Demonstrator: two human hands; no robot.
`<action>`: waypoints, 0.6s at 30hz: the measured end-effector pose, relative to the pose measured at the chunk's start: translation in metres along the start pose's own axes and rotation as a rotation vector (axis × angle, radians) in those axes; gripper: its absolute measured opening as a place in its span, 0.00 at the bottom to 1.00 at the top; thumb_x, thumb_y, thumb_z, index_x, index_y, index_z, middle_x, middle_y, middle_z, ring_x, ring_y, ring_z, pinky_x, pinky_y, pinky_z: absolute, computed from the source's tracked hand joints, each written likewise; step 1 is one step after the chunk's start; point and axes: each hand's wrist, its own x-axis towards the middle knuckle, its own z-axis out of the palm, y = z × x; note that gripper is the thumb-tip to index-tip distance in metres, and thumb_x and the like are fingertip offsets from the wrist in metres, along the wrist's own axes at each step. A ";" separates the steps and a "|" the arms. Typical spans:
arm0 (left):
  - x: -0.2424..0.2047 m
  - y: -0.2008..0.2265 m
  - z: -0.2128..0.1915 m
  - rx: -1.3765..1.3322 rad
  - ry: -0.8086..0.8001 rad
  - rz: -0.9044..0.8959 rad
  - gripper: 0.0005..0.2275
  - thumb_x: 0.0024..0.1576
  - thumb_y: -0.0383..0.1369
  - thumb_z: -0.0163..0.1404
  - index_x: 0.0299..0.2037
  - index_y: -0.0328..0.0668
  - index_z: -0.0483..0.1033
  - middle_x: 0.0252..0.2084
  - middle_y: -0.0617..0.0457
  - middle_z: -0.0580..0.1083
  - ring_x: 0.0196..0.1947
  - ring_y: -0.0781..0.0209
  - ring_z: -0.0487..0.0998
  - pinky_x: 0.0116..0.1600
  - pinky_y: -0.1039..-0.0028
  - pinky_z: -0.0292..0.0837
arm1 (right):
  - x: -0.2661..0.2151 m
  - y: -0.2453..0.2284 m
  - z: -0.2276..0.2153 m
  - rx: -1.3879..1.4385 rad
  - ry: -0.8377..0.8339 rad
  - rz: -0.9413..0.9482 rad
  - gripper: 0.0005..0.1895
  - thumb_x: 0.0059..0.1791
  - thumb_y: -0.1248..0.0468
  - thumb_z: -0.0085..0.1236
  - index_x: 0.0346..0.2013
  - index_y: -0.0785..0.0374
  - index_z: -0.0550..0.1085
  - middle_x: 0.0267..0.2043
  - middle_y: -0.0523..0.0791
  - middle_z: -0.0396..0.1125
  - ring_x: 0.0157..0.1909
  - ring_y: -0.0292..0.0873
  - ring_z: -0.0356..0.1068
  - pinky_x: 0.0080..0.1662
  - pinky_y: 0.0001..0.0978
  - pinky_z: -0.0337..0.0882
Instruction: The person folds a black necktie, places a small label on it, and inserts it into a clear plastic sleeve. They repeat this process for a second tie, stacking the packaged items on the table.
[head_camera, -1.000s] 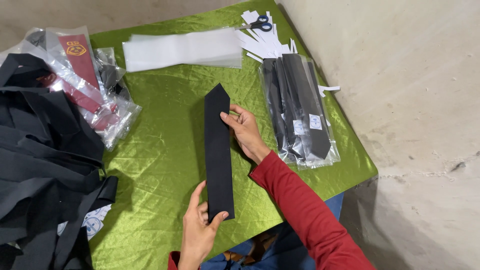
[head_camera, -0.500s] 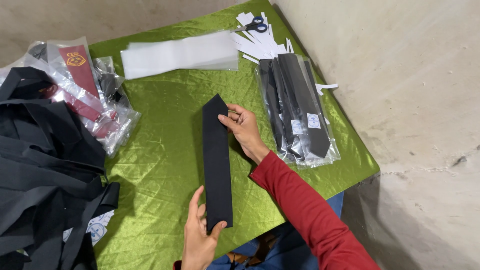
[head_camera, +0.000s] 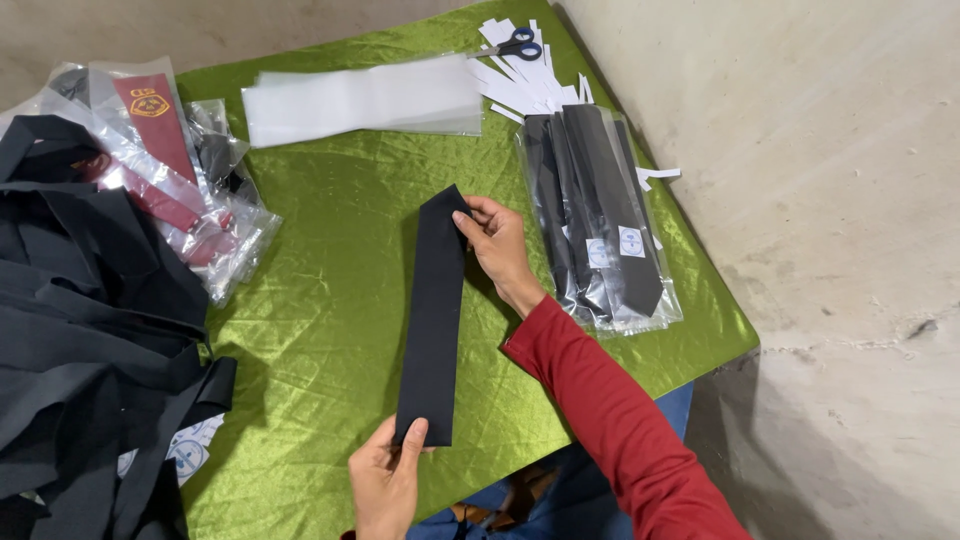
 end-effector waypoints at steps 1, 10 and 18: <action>0.002 -0.004 -0.001 0.049 0.042 0.030 0.14 0.57 0.33 0.56 0.45 0.28 0.86 0.32 0.46 0.85 0.31 0.62 0.83 0.37 0.73 0.79 | 0.000 0.000 0.000 -0.026 -0.008 -0.017 0.12 0.52 0.71 0.58 0.50 0.69 0.77 0.43 0.49 0.78 0.42 0.39 0.78 0.44 0.25 0.80; -0.018 -0.006 0.000 0.726 0.209 0.514 0.24 0.59 0.38 0.50 0.68 0.57 0.66 0.63 0.49 0.68 0.17 0.64 0.81 0.22 0.73 0.76 | -0.004 0.001 0.005 -0.539 0.051 -0.161 0.16 0.49 0.68 0.65 0.51 0.58 0.77 0.34 0.41 0.74 0.31 0.33 0.69 0.37 0.25 0.74; -0.016 -0.036 -0.017 1.307 0.271 0.982 0.23 0.57 0.40 0.50 0.65 0.59 0.70 0.76 0.58 0.59 0.77 0.43 0.55 0.71 0.47 0.58 | -0.002 0.006 0.006 -0.691 0.047 -0.271 0.16 0.47 0.67 0.67 0.50 0.60 0.77 0.38 0.46 0.76 0.38 0.37 0.74 0.41 0.27 0.76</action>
